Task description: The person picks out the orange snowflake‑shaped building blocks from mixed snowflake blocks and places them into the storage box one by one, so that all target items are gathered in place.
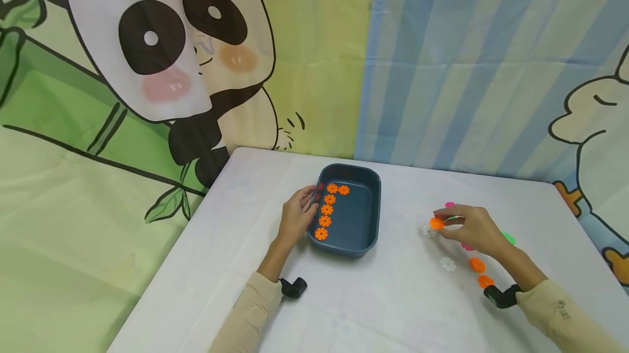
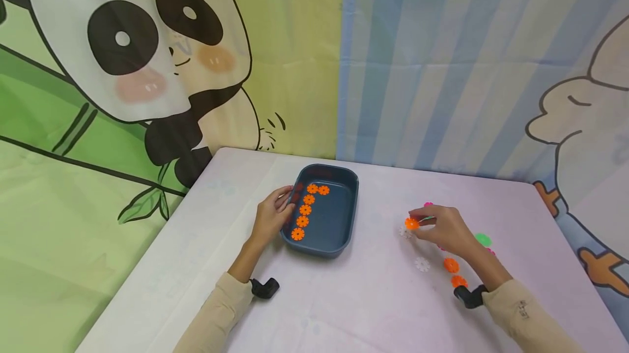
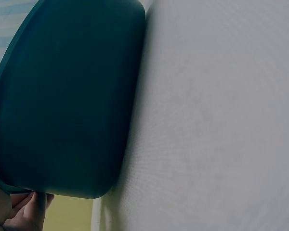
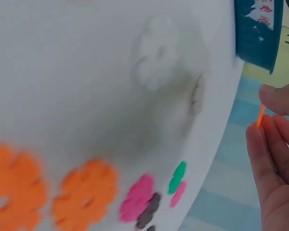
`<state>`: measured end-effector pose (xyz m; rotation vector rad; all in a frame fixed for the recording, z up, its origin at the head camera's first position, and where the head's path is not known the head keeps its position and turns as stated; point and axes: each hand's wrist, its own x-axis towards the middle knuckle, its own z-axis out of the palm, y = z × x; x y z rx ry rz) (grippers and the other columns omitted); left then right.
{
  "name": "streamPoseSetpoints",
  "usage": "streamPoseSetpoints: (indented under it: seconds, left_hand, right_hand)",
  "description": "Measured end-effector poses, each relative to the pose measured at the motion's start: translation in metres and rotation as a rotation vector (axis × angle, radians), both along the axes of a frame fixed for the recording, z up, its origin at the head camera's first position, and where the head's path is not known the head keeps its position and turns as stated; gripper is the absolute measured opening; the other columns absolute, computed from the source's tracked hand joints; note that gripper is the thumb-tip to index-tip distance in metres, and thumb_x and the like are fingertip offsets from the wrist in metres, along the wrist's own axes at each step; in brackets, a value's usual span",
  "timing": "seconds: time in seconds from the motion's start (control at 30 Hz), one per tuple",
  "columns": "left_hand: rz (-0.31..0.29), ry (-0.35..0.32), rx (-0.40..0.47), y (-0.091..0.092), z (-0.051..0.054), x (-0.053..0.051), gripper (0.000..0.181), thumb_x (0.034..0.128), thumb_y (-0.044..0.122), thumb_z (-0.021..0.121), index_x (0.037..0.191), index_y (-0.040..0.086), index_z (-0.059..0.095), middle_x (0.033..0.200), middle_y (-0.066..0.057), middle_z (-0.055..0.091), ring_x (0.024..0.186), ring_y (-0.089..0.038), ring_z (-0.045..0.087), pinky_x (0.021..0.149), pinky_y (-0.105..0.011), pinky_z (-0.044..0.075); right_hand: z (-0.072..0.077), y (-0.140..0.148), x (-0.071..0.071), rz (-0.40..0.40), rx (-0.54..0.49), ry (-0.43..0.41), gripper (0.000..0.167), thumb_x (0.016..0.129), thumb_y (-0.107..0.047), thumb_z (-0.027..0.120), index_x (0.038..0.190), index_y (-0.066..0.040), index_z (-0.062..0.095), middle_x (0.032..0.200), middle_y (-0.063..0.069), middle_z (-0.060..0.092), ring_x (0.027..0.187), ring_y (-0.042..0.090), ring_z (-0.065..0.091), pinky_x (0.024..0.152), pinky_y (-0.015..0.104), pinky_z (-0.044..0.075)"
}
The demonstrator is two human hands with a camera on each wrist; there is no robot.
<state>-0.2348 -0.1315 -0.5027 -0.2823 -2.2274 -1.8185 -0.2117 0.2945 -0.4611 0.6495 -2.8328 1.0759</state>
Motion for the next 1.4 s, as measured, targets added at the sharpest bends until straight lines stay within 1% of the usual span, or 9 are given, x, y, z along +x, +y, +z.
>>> streamPoseSetpoints:
  seconds: [0.07,0.2,0.43,0.5,0.67,0.77,0.9,1.03,1.4]
  left_hand:
    - [-0.004,0.010,-0.002,-0.001,0.000,0.000,0.047,0.0862,-0.012,0.066,0.132,-0.006,0.054,0.133,-0.021,0.055,0.123,-0.029,0.055,0.098,-0.029,0.048]
    - [-0.015,0.012,-0.001,-0.001,0.001,0.000,0.048,0.0860,-0.014,0.064,0.132,-0.010,0.051,0.134,-0.027,0.052,0.124,-0.036,0.053,0.100,-0.039,0.048]
    - [0.015,0.003,-0.042,-0.001,-0.002,0.001,0.047,0.0862,-0.011,0.066,0.132,-0.006,0.054,0.133,-0.019,0.056,0.123,-0.024,0.056,0.096,-0.020,0.048]
    - [0.018,-0.001,-0.043,0.000,-0.002,0.001,0.047,0.0862,-0.011,0.066,0.132,-0.006,0.054,0.133,-0.019,0.056,0.123,-0.024,0.056,0.096,-0.021,0.048]
    - [0.015,0.000,-0.040,0.000,-0.001,0.001,0.047,0.0868,-0.010,0.066,0.132,-0.007,0.054,0.133,-0.019,0.056,0.123,-0.024,0.056,0.096,-0.021,0.048]
    - [0.013,-0.002,-0.042,0.000,-0.001,0.001,0.047,0.0868,-0.010,0.066,0.132,-0.006,0.054,0.133,-0.019,0.056,0.123,-0.024,0.055,0.096,-0.021,0.048]
    - [0.015,-0.004,-0.044,-0.001,-0.001,0.001,0.047,0.0865,-0.010,0.066,0.132,-0.006,0.054,0.133,-0.019,0.056,0.123,-0.025,0.056,0.096,-0.021,0.048]
    - [0.017,-0.007,-0.043,-0.001,-0.001,0.001,0.047,0.0869,-0.009,0.066,0.132,-0.005,0.054,0.133,-0.019,0.055,0.123,-0.025,0.055,0.096,-0.020,0.047]
    - [-0.005,0.024,-0.013,0.000,0.000,0.000,0.047,0.0853,-0.013,0.065,0.131,-0.009,0.054,0.132,-0.023,0.055,0.123,-0.031,0.055,0.097,-0.024,0.048]
  right_hand:
    - [0.004,-0.010,-0.006,0.000,-0.006,0.012,0.034,0.077,-0.006,0.082,0.110,-0.004,0.072,0.104,0.008,0.071,0.088,0.025,0.071,0.071,0.028,0.061]
    - [0.011,-0.034,-0.018,0.004,-0.019,0.046,0.036,0.077,-0.007,0.083,0.111,-0.005,0.072,0.105,0.006,0.072,0.090,0.024,0.071,0.078,0.042,0.060]
    - [0.021,-0.086,-0.036,0.031,-0.079,0.081,0.037,0.076,-0.006,0.083,0.111,-0.002,0.072,0.105,0.008,0.071,0.091,0.025,0.070,0.081,0.038,0.059]
    - [0.022,-0.099,-0.041,0.047,-0.093,0.085,0.037,0.076,-0.005,0.083,0.111,-0.001,0.072,0.105,0.010,0.071,0.091,0.026,0.070,0.081,0.043,0.059]
    - [0.019,-0.126,-0.054,0.078,-0.110,0.067,0.037,0.077,-0.005,0.082,0.112,0.002,0.071,0.106,0.010,0.071,0.091,0.027,0.070,0.080,0.047,0.059]
    - [0.017,-0.140,-0.058,0.082,-0.110,0.043,0.038,0.078,-0.007,0.082,0.113,0.001,0.071,0.106,0.009,0.071,0.092,0.026,0.069,0.080,0.046,0.060]
    - [0.013,-0.158,-0.064,0.102,-0.110,0.040,0.037,0.078,-0.008,0.082,0.113,-0.001,0.072,0.105,0.008,0.071,0.091,0.024,0.069,0.078,0.039,0.061]
    - [0.008,-0.172,-0.069,0.145,-0.113,0.049,0.038,0.077,-0.005,0.081,0.113,0.001,0.071,0.106,0.010,0.070,0.091,0.024,0.069,0.077,0.035,0.061]
    - [-0.002,-0.197,-0.084,0.201,0.004,0.080,0.039,0.076,-0.006,0.082,0.112,0.004,0.070,0.104,0.014,0.070,0.089,0.024,0.069,0.075,0.032,0.062]
